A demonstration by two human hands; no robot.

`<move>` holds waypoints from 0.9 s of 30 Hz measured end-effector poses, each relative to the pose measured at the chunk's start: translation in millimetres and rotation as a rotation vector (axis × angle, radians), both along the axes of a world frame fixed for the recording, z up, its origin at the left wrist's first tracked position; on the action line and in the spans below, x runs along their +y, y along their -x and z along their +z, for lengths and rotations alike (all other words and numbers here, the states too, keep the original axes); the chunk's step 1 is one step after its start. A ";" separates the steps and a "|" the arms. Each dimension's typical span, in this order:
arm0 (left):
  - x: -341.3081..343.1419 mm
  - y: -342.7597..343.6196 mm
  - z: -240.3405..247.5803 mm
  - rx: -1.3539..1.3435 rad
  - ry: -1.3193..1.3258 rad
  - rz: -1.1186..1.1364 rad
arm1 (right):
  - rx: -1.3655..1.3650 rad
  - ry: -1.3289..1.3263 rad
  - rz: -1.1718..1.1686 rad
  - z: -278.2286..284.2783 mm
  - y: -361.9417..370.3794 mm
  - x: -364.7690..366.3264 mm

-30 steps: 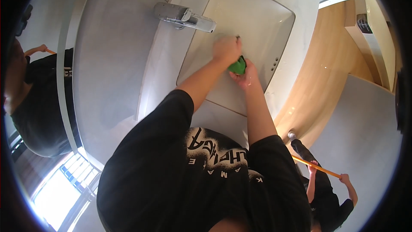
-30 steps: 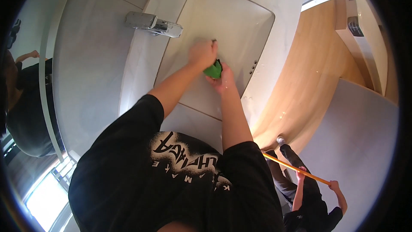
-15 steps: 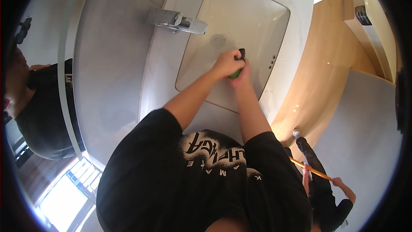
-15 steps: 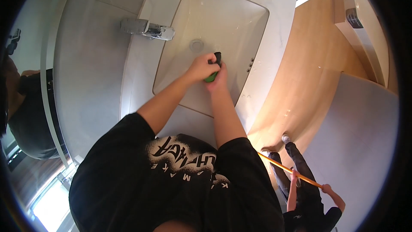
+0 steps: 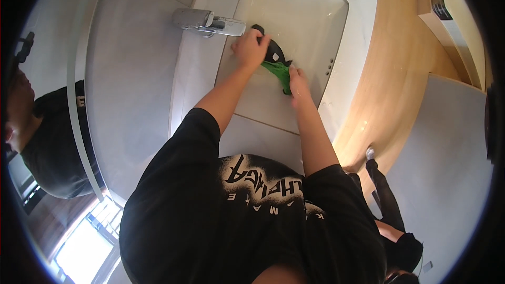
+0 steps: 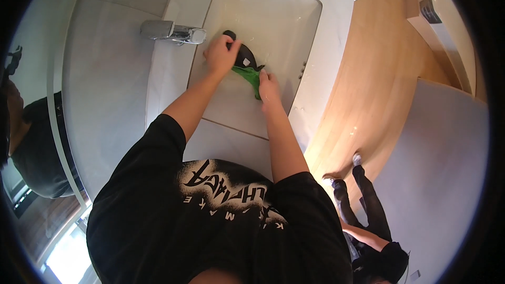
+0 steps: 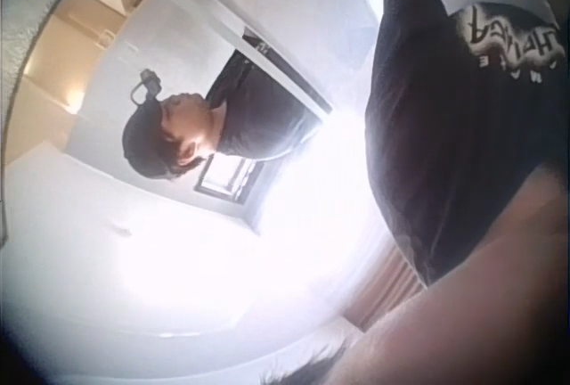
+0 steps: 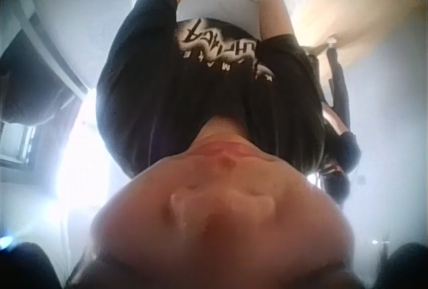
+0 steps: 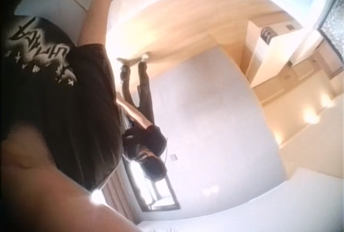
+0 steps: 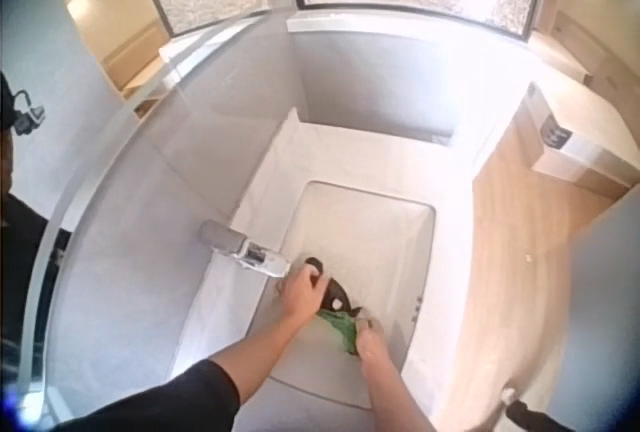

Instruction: The person washes a cloth in a sink under running water, wrings it out, and wipes the interior frames of a window.

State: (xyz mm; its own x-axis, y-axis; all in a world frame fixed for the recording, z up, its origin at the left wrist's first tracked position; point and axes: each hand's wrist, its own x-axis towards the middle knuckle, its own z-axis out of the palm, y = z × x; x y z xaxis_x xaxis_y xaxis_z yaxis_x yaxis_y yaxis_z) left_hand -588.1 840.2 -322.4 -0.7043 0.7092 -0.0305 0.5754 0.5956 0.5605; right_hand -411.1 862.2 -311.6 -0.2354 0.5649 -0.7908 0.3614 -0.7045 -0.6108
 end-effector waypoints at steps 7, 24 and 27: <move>-24.1 -5.9 -29.6 0.032 0.320 -0.080 | -0.302 -1.062 0.466 32.9 9.6 -26.7; -13.9 -22.4 225.5 -1.191 -0.597 -0.009 | 0.131 -0.899 0.510 50.1 36.3 35.3; -10.2 -33.6 233.9 -1.175 -0.687 -0.013 | 0.149 -1.506 0.423 56.2 44.3 35.1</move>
State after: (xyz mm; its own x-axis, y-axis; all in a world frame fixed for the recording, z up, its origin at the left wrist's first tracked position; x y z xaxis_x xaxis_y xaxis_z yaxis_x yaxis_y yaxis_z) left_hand -554.5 830.0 -88.5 -0.5005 0.8307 -0.2436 -0.4397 -0.0016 0.8981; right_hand -455.3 897.3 -255.4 -0.5963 0.6574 0.4607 0.2420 0.6944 -0.6777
